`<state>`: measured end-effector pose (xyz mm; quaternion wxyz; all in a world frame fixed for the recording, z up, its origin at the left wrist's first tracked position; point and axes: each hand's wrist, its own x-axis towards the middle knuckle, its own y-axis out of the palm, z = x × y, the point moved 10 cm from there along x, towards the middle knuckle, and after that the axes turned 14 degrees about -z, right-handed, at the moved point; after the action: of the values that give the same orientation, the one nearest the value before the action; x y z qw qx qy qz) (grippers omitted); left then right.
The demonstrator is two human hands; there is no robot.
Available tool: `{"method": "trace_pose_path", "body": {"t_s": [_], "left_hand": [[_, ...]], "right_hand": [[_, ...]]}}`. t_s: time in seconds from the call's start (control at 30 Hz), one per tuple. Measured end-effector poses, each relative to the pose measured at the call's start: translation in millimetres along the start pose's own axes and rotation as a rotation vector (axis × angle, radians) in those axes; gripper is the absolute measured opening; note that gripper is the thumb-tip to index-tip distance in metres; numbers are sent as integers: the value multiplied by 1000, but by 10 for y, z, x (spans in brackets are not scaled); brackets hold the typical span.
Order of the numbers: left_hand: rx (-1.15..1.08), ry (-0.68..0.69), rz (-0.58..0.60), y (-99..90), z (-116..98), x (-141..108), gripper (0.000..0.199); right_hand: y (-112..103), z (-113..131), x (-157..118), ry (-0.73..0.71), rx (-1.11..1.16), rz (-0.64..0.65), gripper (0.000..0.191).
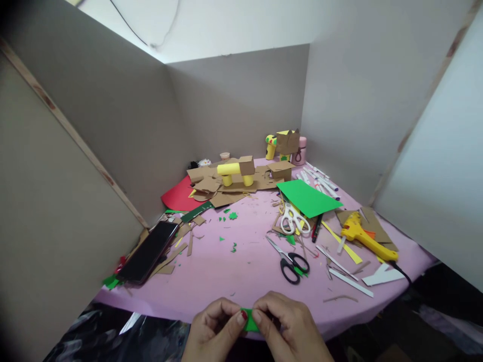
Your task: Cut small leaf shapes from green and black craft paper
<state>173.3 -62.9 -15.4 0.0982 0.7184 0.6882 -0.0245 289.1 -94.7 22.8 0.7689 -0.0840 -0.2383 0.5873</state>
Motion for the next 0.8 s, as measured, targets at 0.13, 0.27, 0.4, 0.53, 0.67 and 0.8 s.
{"method": "trace_pose_path", "body": {"t_s": [0.13, 0.27, 0.4, 0.53, 0.67, 0.8], "left_hand": [[28, 64, 25, 47, 30, -10, 34], [134, 99, 44, 73, 121, -2, 38], [47, 24, 88, 118, 146, 12, 40], [-72, -127, 178, 198, 189, -12, 38], [-39, -106, 168, 142, 190, -2, 35], [-4, -37, 157, 105, 143, 18, 33]], "right_hand": [[-52, 33, -9, -25, -18, -55, 31], [-60, 38, -29, -32, -12, -113, 29], [-90, 59, -46, -86, -3, -155, 29], [-98, 19, -46, -92, -12, -153, 31], [-79, 2, -35, -88, -37, -135, 31], [-72, 10, -14, -97, -55, -123, 29]]}}
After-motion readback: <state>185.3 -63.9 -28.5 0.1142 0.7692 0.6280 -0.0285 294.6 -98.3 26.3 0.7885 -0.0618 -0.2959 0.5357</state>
